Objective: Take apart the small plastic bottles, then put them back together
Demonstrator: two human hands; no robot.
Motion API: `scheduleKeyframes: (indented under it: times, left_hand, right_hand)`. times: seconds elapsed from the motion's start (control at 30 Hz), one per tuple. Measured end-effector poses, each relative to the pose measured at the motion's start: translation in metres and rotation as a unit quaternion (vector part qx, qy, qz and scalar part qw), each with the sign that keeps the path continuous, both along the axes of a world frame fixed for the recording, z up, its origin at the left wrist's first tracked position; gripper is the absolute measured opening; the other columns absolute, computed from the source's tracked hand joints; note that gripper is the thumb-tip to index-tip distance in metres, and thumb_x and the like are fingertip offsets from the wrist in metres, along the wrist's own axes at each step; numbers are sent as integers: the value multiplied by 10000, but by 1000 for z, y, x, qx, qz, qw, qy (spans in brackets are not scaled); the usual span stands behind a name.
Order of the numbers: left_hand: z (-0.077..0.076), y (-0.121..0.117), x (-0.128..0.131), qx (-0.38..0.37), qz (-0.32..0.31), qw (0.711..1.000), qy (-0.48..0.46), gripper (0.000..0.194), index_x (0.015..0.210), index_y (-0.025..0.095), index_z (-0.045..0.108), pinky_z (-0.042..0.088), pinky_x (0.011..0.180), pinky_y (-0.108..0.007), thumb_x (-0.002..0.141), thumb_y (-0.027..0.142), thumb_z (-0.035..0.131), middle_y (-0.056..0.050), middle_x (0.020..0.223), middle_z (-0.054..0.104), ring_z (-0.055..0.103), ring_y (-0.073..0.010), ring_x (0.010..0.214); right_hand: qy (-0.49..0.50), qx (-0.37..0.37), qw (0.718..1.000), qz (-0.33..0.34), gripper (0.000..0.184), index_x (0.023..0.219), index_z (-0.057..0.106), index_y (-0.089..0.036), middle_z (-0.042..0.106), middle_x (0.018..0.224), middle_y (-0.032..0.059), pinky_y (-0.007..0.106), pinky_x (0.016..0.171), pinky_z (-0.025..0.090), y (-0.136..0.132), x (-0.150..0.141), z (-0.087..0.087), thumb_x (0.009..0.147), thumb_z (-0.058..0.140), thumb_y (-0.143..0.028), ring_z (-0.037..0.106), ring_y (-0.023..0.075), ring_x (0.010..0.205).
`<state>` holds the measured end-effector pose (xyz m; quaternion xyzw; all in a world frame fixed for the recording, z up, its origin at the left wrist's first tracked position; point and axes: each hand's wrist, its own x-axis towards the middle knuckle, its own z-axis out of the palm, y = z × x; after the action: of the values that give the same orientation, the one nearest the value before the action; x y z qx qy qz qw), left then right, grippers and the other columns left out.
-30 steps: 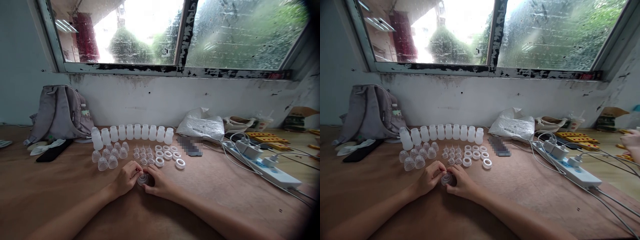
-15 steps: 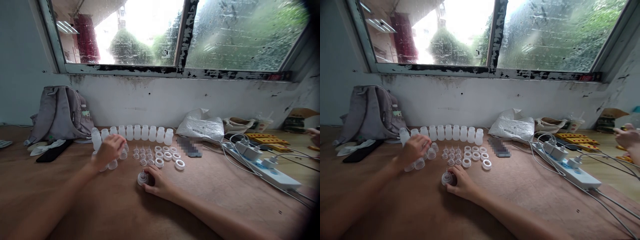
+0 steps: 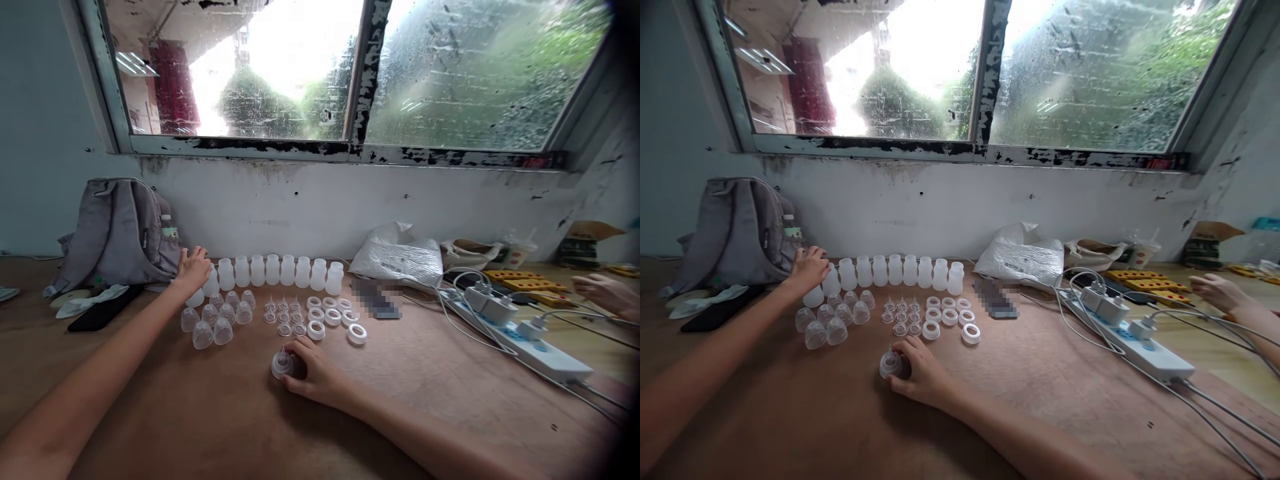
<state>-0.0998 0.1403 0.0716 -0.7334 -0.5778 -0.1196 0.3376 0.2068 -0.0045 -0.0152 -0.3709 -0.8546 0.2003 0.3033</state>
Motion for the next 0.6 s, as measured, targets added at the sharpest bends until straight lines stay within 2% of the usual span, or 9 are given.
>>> scheduleKeyframes:
  times: [0.1,0.2,0.33,0.4,0.47,0.53,0.6]
  left_hand:
    - [-4,0,2,9,-6,1000,0,180,715,162,620,231,875,-458,746,165,442,-122,1055,548,399,-268,1043]
    - [1,-3,5,26,-19,999,2,164,730,167,608,250,867,-441,747,150,446,-119,1048,544,398,-259,1046]
    - [25,-24,15,73,-44,996,-11,157,756,173,591,263,866,-440,779,174,436,-119,1071,521,381,-267,1071]
    - [37,-43,26,100,-65,993,-22,175,777,178,583,254,883,-447,808,190,411,-116,1109,497,353,-271,1108]
    - [45,-65,40,124,-112,985,-48,177,815,176,576,257,897,-445,825,209,403,-111,1118,484,337,-274,1135]
    - [41,-87,55,121,-166,975,-88,171,838,179,571,285,894,-424,830,210,403,-95,1114,484,354,-263,1128]
    - [27,-105,70,96,-218,963,-123,160,850,188,563,315,890,-403,833,203,405,-79,1095,496,383,-245,1103]
  right_hand:
    - [3,-1,1000,-4,357,978,498,-198,503,969,47,294,757,405,0,0,-1,641,616,-221,472,183,894]
    - [4,-2,1000,-8,351,971,500,-201,506,968,43,288,750,405,0,0,-1,640,617,-215,476,181,887]
    - [9,3,1000,-11,326,949,502,-200,513,955,41,283,733,410,-1,-1,1,643,615,-208,486,177,864]
    - [15,-3,1000,-11,322,958,503,-202,518,956,42,284,735,413,-2,-1,3,655,610,-213,491,176,865]
    - [29,-18,999,-18,306,963,507,-203,530,943,38,287,736,418,-1,0,5,673,602,-230,500,175,859]
    - [58,-34,997,-37,277,956,514,-199,545,919,34,295,743,423,0,1,6,695,590,-249,513,173,847]
    - [102,-47,991,-69,249,943,521,-193,559,902,34,309,753,429,3,3,6,714,580,-272,525,174,837]
